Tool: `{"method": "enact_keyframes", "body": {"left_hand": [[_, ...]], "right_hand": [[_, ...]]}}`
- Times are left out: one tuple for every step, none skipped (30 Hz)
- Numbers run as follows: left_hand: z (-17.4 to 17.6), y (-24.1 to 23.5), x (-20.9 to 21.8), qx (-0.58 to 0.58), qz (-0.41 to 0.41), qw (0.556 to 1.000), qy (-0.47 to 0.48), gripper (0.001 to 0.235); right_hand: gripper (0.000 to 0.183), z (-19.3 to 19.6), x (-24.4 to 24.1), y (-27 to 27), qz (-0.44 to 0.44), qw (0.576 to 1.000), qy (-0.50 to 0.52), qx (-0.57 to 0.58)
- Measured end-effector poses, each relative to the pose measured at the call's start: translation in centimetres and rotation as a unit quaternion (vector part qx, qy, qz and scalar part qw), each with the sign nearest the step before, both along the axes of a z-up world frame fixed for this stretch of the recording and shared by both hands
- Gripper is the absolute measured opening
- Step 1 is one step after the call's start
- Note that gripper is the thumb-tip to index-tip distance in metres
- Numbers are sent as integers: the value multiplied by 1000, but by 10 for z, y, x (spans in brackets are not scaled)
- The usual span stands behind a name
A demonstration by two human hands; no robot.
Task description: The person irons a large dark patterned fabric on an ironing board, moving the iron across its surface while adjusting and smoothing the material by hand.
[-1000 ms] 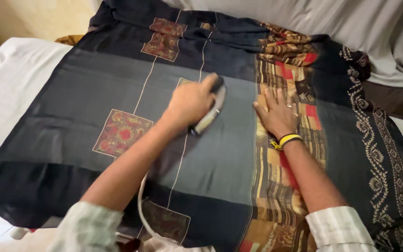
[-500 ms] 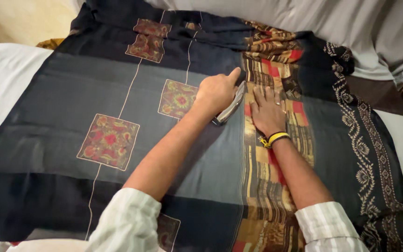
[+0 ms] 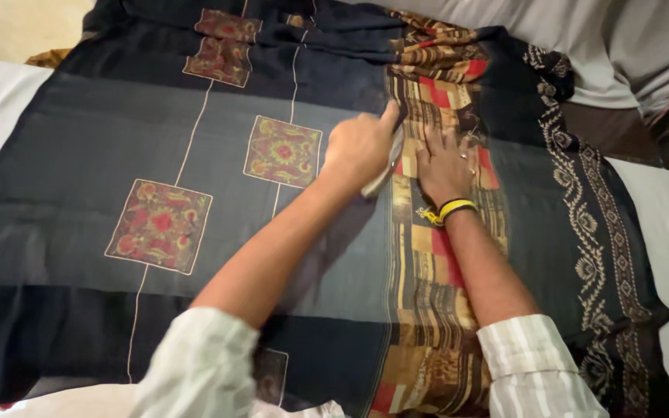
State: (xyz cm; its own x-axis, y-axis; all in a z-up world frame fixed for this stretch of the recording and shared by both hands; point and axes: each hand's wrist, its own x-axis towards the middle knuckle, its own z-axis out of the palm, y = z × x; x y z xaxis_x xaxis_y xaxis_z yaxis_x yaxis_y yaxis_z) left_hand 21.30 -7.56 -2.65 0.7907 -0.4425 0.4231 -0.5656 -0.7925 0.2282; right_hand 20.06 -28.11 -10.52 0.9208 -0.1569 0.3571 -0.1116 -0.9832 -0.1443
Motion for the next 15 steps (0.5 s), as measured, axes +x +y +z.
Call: {"method": "enact_keyframes", "body": {"left_hand": [[-1, -8, 10, 1, 4, 1000, -4, 50], [-2, -11, 15, 2, 9, 1000, -10, 49], [-2, -11, 14, -2, 6, 1000, -5, 51], [0, -9, 7, -7, 2, 1000, 2, 54], [4, -6, -2, -11, -1, 1000, 9, 57], [9, 2, -18, -31, -20, 999, 25, 54], [12, 12, -42, -52, -40, 997, 41, 52], [16, 23, -71, -32, -53, 997, 47, 46], [21, 33, -100, -12, -67, 996, 52, 42], [27, 40, -128, 19, -67, 988, 138, 45], [32, 47, -155, 50, -66, 971, 223, 48], [37, 54, -174, 37, -85, 981, 170, 52], [38, 61, -186, 24, -104, 988, 116, 56], [37, 63, -191, 10, -122, 991, 63, 60], [34, 60, -188, -1, -112, 992, 54, 56]], "right_hand": [[55, 0, -1, -3, 1, 1000, 1, -9], [57, 0, 0, -6, 3, 1000, -1, -18], [58, 1, 0, -10, 16, 1000, 6, -15], [60, 0, -3, -14, 29, 999, 14, -12], [61, 0, -5, -17, 43, 999, 22, -9], [61, 1, -6, -19, 46, 999, 27, -2], [60, 2, -6, -22, 49, 998, 33, 5], [60, 1, -7, -22, 52, 998, 40, 12], [60, 0, -8, -22, 51, 998, 39, 14], [59, 1, -7, -21, 49, 998, 37, 15], [59, 1, -6, -21, 47, 998, 35, 17], [58, 1, -6, -21, 45, 998, 31, 12], [58, 1, -5, -20, 44, 999, 27, 7], [58, 0, -6, -20, 43, 999, 25, 0], [57, -2, -6, -20, 43, 999, 19, 2]]}}
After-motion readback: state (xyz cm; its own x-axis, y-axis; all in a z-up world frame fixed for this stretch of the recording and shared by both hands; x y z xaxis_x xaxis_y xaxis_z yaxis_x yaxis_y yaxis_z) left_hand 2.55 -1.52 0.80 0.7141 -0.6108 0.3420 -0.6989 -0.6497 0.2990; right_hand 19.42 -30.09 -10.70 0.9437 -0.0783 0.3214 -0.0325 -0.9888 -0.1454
